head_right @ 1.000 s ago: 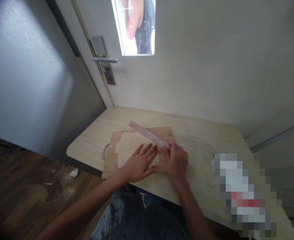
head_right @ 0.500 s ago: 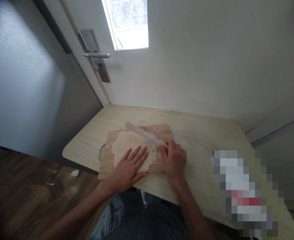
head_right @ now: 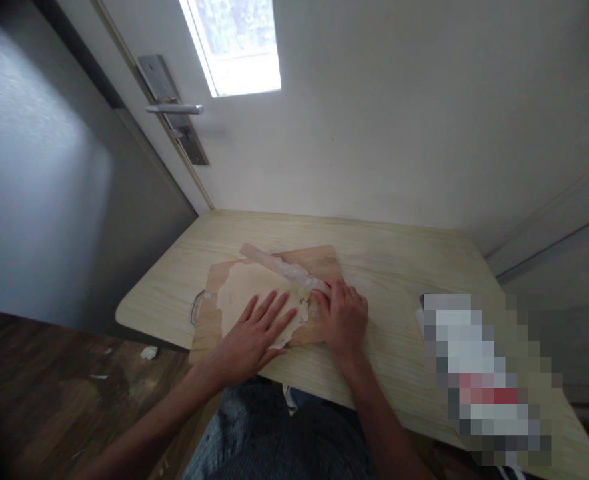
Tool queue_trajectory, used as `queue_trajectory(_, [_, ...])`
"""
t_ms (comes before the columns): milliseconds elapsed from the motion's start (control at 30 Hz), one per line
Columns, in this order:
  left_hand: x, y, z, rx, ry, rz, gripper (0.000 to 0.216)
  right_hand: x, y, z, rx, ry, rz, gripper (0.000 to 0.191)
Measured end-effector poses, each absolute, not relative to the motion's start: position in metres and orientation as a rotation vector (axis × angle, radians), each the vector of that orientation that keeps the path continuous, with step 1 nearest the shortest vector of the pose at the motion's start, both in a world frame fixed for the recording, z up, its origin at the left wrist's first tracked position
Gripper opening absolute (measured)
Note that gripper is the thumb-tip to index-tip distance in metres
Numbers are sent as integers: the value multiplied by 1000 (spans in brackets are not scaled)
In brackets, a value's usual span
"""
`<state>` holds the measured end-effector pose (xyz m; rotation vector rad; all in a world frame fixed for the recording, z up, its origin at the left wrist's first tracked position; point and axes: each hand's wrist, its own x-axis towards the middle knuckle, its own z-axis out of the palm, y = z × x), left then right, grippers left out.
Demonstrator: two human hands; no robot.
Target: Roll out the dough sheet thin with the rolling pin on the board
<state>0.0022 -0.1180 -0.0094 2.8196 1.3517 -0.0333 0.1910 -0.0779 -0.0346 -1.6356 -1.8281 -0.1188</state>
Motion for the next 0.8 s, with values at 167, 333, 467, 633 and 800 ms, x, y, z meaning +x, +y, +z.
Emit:
queue_trajectory(167, [16, -109, -12, 2764, 1464, 3, 59, 191, -80, -34, -1629, -1774, -98, 32])
queue_trajectory(333, [26, -93, -20, 2738, 1542, 144, 57, 189, -82, -33, -1622, -1772, -89, 33])
queue_trajectory(467, [29, -91, -22, 2727, 1546, 210, 65, 189, -81, -33, -1621, -1800, -106, 34])
queue_trajectory(633, [31, -114, -20, 2718, 1561, 217, 73, 191, -77, -32, -1611, -1864, -114, 33])
queue_trajectory(800, [27, -143, -24, 2753, 1545, 174, 71, 194, -74, -33, -1599, -1895, -120, 33])
